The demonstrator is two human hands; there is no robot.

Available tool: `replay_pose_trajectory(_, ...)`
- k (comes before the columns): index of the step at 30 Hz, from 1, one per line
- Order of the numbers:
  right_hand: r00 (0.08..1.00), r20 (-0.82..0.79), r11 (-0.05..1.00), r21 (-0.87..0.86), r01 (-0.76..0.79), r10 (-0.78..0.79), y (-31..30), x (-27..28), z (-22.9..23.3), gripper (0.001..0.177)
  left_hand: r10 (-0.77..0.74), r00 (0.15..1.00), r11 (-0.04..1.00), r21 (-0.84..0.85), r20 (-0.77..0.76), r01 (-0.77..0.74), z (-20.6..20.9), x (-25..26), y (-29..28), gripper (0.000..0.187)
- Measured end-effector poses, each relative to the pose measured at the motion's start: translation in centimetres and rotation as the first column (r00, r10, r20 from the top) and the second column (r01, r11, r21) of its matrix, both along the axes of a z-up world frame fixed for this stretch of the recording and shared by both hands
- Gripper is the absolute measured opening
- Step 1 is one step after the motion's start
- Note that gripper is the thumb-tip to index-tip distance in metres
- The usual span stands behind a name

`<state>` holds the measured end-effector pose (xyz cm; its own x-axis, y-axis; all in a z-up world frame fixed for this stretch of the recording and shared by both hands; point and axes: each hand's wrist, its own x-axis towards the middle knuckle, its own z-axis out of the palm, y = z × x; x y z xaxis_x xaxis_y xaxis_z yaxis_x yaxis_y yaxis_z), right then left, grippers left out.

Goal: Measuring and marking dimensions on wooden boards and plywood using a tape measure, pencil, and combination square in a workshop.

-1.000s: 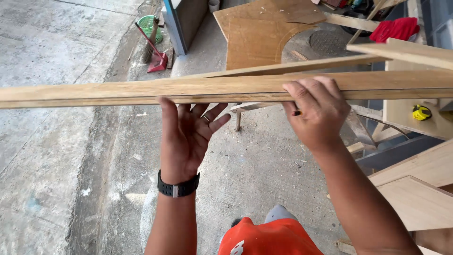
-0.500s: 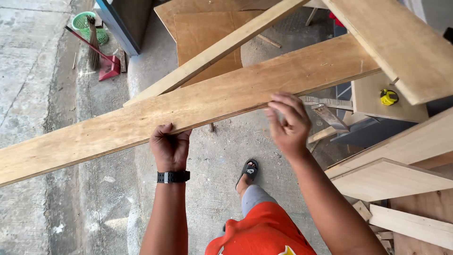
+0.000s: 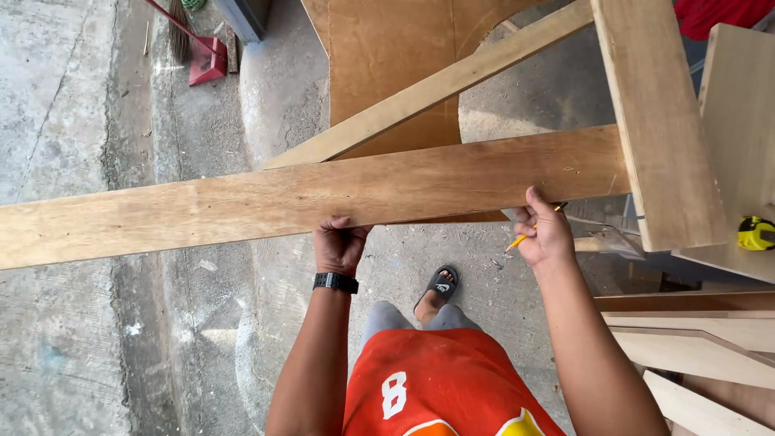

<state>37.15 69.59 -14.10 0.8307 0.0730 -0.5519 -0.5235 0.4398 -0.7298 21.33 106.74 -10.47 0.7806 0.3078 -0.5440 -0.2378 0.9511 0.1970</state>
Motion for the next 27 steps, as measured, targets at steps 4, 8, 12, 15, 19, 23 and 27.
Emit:
replay_pose_trajectory(4, 0.997, -0.074, 0.998, 0.068, -0.006, 0.012, -0.8, 0.8, -3.6, 0.022, -0.03, 0.998, 0.999, -0.035, -0.046, 0.028, -10.3, 1.4, 2.2, 0.037)
replay_pose_trajectory(8, 0.991, -0.122, 0.993, 0.097, 0.068, -0.056, -1.5, 0.7, -6.8, 0.018, -0.188, 0.972, 0.979, 0.049, -0.142, 0.196, -12.9, 2.1, 3.8, 0.019)
replay_pose_trajectory(12, 0.98, -0.158, 0.989, 0.062, 0.131, -0.12, -1.5, 0.7, -7.7, 0.02, -0.269, 0.937, 0.956, 0.058, -0.222, 0.288, -11.2, 2.4, 3.9, 0.01)
replay_pose_trajectory(15, 0.982, -0.149, 0.991, 0.057, 0.123, -0.114, -3.0, 1.4, -11.4, 0.021, -0.355, 0.889, 0.913, 0.097, -0.29, 0.397, -10.3, 1.6, 4.0, 0.006)
replay_pose_trajectory(19, 0.982, -0.138, 0.991, 0.009, 0.132, -0.13, -2.7, 0.7, -9.5, 0.022, -0.492, 0.784, 0.813, 0.122, -0.38, 0.569, -4.7, 0.4, 3.6, 0.014)
replay_pose_trajectory(23, 0.977, -0.161, 0.991, -0.034, 0.133, -0.137, -2.6, 1.1, -9.2, 0.027, -0.646, 0.578, 0.585, 0.163, -0.498, 0.795, -1.4, -1.1, 4.3, 0.04)
replay_pose_trajectory(27, 0.975, -0.184, 0.989, -0.104, 0.109, -0.126, -2.2, 0.5, -8.4, 0.03, -0.574, 0.501, 0.464, 0.248, -0.648, 0.851, -4.4, -3.6, 7.4, 0.052)
